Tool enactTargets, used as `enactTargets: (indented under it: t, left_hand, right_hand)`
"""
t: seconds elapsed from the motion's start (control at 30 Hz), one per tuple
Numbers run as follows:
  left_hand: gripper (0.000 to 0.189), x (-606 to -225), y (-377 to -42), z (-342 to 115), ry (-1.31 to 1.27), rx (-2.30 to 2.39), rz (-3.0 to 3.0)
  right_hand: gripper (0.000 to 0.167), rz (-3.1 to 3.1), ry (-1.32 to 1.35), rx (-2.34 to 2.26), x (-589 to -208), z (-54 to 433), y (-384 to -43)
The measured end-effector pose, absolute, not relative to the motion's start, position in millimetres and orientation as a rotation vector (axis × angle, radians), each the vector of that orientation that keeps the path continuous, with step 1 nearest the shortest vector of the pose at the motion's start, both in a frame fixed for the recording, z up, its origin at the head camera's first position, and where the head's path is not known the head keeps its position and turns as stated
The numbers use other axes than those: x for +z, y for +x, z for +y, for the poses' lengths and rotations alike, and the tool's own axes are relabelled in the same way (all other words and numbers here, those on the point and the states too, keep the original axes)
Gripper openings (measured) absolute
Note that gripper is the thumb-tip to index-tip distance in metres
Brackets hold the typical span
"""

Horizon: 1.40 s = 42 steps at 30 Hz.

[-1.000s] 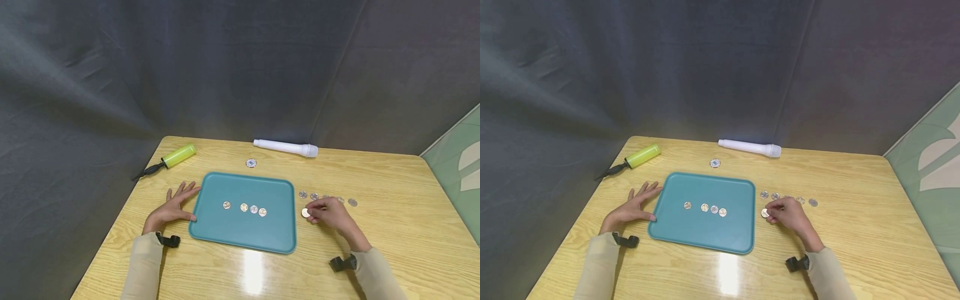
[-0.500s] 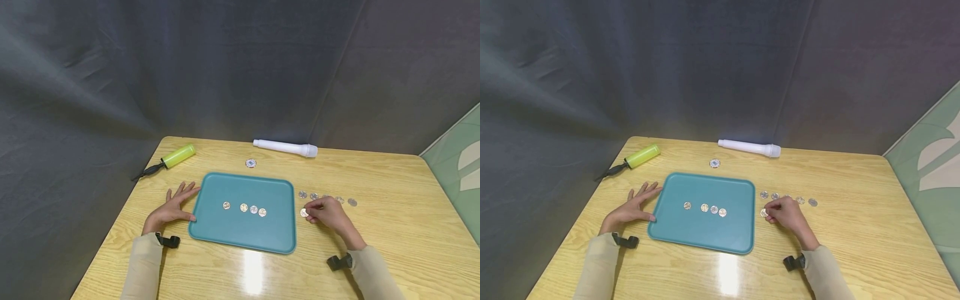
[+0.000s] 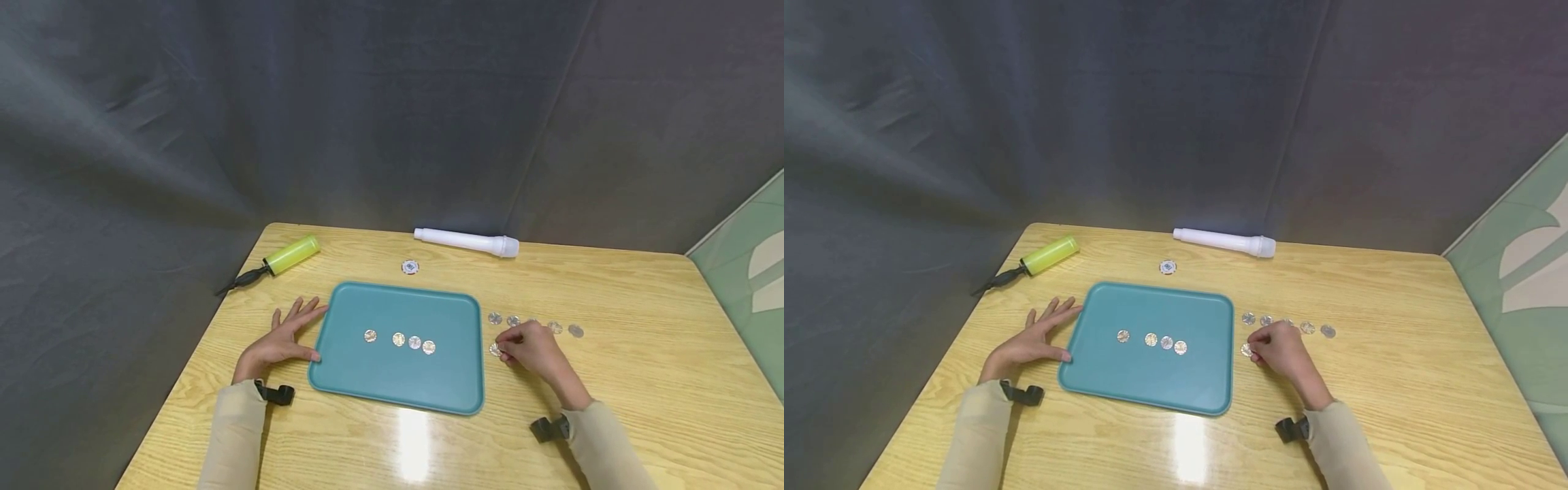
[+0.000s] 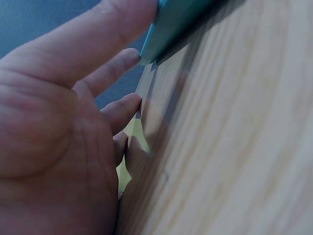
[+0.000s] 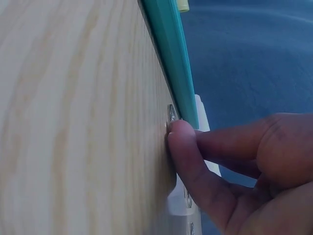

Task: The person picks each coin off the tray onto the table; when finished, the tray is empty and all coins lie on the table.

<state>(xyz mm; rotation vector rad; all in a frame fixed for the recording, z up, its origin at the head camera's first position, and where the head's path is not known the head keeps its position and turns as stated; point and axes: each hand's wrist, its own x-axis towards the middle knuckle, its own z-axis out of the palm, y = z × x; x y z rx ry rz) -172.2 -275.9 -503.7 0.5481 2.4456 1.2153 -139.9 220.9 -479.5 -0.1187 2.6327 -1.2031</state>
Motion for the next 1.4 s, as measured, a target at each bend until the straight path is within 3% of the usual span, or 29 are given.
enactTargets:
  t: [0.67,1.4]
  left_hand:
    - [0.096,-502.5,-173.0,-275.4,0.542,1.215,2.447]
    - [0.096,-502.2,-171.5,-275.4,0.549,1.217,2.448]
  right_hand:
    - [0.019,2.735,-0.114,-1.247,-439.4,217.2,-142.7]
    - [0.019,2.671,-0.32,-1.309,-436.6,148.3,-157.9]
